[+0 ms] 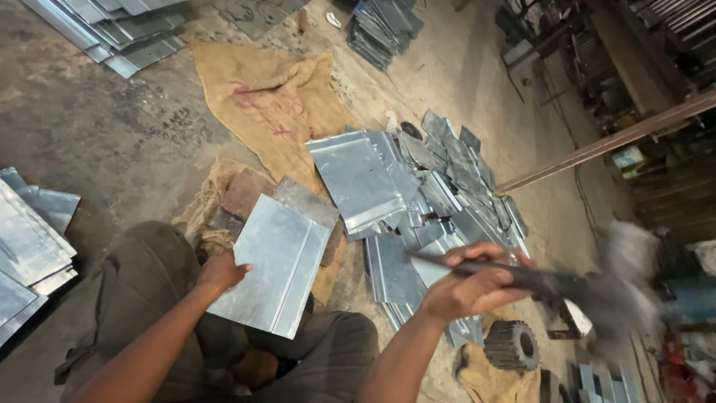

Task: The person uses a hammer to bend and shape edges on metal sheets, working on a floor area with various metal components.

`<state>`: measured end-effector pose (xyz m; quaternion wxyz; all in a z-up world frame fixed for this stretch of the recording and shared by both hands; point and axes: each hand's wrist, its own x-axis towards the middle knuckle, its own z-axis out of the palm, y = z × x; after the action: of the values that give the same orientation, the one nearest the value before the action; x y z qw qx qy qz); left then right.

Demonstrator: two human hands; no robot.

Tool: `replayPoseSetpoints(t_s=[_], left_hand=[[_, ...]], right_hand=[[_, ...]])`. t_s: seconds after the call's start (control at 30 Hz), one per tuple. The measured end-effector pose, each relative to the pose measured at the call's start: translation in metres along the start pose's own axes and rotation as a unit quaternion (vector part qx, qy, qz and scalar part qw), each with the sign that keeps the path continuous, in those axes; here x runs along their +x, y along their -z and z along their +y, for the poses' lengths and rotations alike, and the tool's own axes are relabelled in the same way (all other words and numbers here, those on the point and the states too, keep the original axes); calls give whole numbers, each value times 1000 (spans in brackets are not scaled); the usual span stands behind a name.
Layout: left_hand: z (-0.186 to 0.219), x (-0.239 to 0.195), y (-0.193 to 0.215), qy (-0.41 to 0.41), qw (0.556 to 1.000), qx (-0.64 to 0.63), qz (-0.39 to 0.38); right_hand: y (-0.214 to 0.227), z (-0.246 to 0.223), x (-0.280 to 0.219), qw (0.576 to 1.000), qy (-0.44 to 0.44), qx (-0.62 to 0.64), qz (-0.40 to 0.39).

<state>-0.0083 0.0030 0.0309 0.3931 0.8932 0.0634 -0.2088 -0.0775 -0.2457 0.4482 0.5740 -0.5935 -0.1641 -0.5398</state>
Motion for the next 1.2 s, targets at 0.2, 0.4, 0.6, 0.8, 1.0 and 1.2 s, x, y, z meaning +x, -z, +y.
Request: replayPoseSetpoints(t_s=[0.2,0.4,0.6,0.8,1.0,1.2], left_hand=[[-4,-4,-3,13,999,-28,15],[-12,3,-17,-18,1000,5,8],[-7,-5,-8,21,999,-20,19],[-1,-4,2,55,998,-8,-9],[-9,2,-7,45,999,-3,-21],[-19,8,-18,20,999,41,-3]], right_hand=[[17,122,-99,993,79,-90,19],[85,214,-293,856,-276,-400,-177],[55,105,-143,944,-255,-209,-24],[-3,26,-38,998,-11,64,-8],[46,166,-172,964,-184,193,3],[84,211,-278,863,-287,-362,-203]])
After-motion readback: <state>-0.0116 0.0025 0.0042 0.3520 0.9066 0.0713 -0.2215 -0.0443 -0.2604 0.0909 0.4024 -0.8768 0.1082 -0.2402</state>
